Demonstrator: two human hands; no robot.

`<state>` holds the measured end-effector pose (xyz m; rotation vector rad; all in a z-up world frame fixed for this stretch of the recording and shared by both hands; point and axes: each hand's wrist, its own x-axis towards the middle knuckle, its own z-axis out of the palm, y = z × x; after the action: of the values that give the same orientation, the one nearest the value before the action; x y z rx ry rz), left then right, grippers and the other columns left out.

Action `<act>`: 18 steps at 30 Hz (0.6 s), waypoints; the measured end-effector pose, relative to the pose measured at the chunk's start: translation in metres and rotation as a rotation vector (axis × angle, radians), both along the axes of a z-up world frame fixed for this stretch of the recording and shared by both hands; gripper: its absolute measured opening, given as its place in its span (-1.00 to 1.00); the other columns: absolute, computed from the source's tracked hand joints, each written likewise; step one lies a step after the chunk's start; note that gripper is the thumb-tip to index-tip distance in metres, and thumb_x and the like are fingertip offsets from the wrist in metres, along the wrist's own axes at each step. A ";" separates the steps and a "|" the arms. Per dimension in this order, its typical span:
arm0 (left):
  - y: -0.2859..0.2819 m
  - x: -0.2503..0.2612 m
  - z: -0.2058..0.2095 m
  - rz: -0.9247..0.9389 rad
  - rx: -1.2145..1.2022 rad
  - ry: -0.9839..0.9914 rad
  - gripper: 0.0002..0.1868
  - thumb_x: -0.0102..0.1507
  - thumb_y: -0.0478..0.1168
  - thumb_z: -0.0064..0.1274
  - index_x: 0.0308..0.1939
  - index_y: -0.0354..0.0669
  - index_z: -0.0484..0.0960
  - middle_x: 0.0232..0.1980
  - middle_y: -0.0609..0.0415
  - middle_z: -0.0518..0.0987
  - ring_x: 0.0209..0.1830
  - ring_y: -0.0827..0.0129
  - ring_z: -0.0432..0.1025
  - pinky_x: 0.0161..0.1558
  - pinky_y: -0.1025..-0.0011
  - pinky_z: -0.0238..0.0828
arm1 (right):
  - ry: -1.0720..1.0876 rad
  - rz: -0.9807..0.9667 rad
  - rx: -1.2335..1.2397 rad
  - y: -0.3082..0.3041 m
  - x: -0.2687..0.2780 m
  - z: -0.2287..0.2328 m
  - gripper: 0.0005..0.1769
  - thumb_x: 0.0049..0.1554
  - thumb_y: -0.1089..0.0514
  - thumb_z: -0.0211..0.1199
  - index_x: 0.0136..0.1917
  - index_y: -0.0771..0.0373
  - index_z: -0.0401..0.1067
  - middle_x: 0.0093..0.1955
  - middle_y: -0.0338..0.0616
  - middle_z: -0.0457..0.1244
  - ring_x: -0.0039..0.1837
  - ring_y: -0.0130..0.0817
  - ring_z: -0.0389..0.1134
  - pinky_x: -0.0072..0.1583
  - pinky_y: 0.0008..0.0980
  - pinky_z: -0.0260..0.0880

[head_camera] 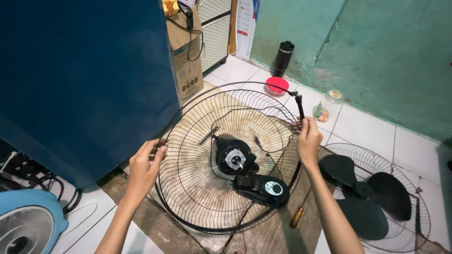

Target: The person wipes the fan motor housing with a white cloth, then reassembles the fan by attaching the front grille, mounting the fan blades, and securing the assembly with the central hub cap.

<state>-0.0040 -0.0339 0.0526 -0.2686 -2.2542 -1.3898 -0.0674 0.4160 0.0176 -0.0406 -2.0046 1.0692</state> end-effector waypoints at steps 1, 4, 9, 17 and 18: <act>0.000 -0.002 0.000 -0.035 -0.018 0.017 -0.71 0.37 -0.23 0.01 0.10 -0.35 0.57 -0.07 -0.08 0.66 -0.28 0.37 0.63 -0.31 0.48 0.54 | -0.009 -0.041 0.011 0.002 0.002 -0.002 -0.77 0.41 0.24 0.01 0.09 0.39 0.46 -0.21 0.01 0.43 -0.18 -0.27 0.49 -0.14 -0.34 0.41; -0.001 -0.006 -0.001 0.002 -0.038 0.081 -0.71 0.40 -0.25 0.00 0.15 -0.33 0.60 -0.08 -0.03 0.67 -0.30 0.38 0.62 -0.26 0.47 0.52 | -0.027 -0.036 0.057 0.008 0.007 -0.009 -0.79 0.38 0.24 0.05 0.11 0.37 0.48 -0.18 0.00 0.43 -0.14 -0.30 0.50 -0.10 -0.36 0.43; -0.001 -0.003 -0.010 -0.026 -0.095 0.165 -0.67 0.41 -0.26 -0.01 0.24 -0.27 0.60 -0.18 -0.01 0.62 -0.30 0.41 0.53 -0.23 0.48 0.46 | -0.040 0.079 -0.091 0.009 0.013 -0.012 -0.79 0.38 0.26 0.04 0.15 0.33 0.48 -0.14 -0.05 0.45 -0.06 -0.35 0.54 -0.03 -0.42 0.51; 0.005 -0.003 0.001 -0.028 -0.057 0.153 -0.63 0.36 -0.32 -0.03 0.25 -0.22 0.61 -0.19 -0.01 0.59 -0.29 0.40 0.46 -0.17 0.48 0.39 | -0.063 0.110 -0.019 0.006 0.022 0.003 -0.53 0.28 0.41 0.03 0.42 0.24 0.42 -0.06 -0.02 0.41 -0.08 -0.34 0.47 -0.01 -0.39 0.50; 0.005 -0.005 0.002 -0.020 -0.058 0.134 -0.64 0.35 -0.32 -0.02 0.22 -0.21 0.64 -0.21 -0.02 0.58 -0.30 0.39 0.45 -0.19 0.47 0.38 | -0.056 0.050 0.065 0.005 0.022 0.003 -0.51 0.26 0.44 0.06 0.42 0.25 0.44 -0.04 0.01 0.41 -0.10 -0.30 0.44 -0.01 -0.35 0.46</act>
<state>-0.0089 -0.0288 0.0547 -0.3933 -2.1892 -1.2782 -0.0449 0.4211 0.0205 0.0145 -2.0989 1.0439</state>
